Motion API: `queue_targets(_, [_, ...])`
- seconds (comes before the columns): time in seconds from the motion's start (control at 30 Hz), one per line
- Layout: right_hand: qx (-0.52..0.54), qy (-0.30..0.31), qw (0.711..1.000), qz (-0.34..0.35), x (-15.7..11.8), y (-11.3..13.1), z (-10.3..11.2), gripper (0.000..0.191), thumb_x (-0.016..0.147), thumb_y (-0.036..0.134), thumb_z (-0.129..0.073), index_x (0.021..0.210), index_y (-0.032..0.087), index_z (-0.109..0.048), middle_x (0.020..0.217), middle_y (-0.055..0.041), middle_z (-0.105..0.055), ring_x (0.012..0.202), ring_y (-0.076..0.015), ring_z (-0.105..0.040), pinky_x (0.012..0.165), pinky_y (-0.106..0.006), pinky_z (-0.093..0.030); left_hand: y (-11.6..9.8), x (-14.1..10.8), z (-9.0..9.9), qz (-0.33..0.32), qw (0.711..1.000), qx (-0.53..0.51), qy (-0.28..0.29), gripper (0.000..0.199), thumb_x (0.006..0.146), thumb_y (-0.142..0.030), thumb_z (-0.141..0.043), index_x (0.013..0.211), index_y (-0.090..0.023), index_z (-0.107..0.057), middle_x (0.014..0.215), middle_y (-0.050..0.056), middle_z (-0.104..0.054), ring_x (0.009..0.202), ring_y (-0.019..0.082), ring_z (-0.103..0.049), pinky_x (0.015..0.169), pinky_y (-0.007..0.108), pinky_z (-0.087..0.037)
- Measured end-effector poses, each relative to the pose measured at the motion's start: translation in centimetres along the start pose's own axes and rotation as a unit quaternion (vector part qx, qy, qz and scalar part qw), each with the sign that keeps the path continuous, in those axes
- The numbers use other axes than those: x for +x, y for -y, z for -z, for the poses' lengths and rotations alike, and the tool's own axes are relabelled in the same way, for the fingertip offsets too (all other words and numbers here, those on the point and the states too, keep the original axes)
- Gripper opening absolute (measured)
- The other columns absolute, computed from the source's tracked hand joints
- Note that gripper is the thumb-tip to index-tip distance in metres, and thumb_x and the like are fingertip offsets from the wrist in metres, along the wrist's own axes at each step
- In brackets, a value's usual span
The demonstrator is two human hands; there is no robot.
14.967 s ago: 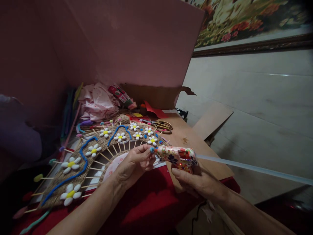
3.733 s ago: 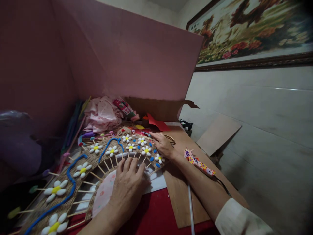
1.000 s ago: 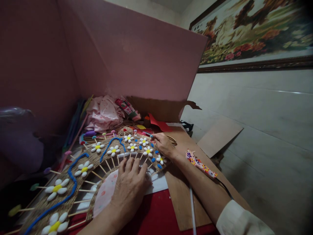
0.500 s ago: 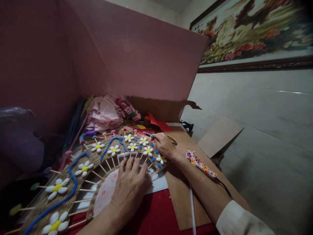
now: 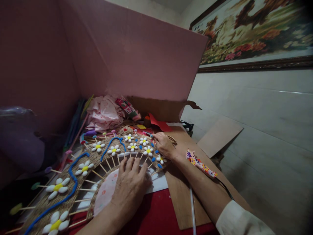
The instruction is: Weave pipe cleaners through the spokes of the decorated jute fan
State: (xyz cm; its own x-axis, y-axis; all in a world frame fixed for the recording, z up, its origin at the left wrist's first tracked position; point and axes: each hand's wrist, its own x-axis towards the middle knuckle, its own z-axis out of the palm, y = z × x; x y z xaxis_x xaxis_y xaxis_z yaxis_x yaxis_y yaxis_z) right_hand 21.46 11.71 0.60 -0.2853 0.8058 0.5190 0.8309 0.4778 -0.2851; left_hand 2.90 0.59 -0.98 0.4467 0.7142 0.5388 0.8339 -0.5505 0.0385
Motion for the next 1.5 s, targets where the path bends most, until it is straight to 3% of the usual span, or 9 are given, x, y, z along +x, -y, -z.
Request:
queue_targets(0.87, [0.009, -0.005, 1.000, -0.001, -0.17, 0.12, 0.09, 0.024, 0.086, 0.011, -0.042, 0.090, 0.017, -0.064, 0.089, -0.0075, -0.064, 0.084, -0.0188, -0.052, 0.078, -0.030, -0.038, 0.01, 0.06, 0.10, 0.000, 1.000, 0.001, 0.005, 0.029, 0.078, -0.024, -0.058, 0.107, -0.019, -0.064, 0.109, 0.011, -0.062, 0.107, 0.032, -0.048, 0.098, 0.052, -0.031])
queue_targets(1.13, [0.038, -0.033, 0.998, -0.027, -0.16, -0.16, -0.01, 0.028, 0.088, 0.012, -0.041, 0.103, 0.017, -0.064, 0.096, -0.0090, -0.065, 0.088, -0.0187, -0.055, 0.080, -0.030, -0.040, 0.15, -0.10, 0.04, -0.001, 1.000, -0.002, 0.005, 0.027, 0.080, -0.027, -0.057, 0.104, -0.019, -0.064, 0.109, 0.012, -0.062, 0.107, 0.032, -0.049, 0.098, 0.051, -0.031])
queue_targets(1.5, [0.060, -0.032, 0.997, -0.023, -0.06, -0.14, -0.05, 0.024, 0.085, 0.010, -0.045, 0.090, 0.020, -0.066, 0.092, -0.0058, -0.067, 0.087, -0.0190, -0.056, 0.079, -0.029, -0.042, 0.18, -0.03, -0.13, -0.007, 1.000, 0.003, 0.001, 0.028, 0.078, -0.027, -0.059, 0.104, -0.019, -0.065, 0.108, 0.012, -0.062, 0.106, 0.032, -0.050, 0.096, 0.052, -0.033])
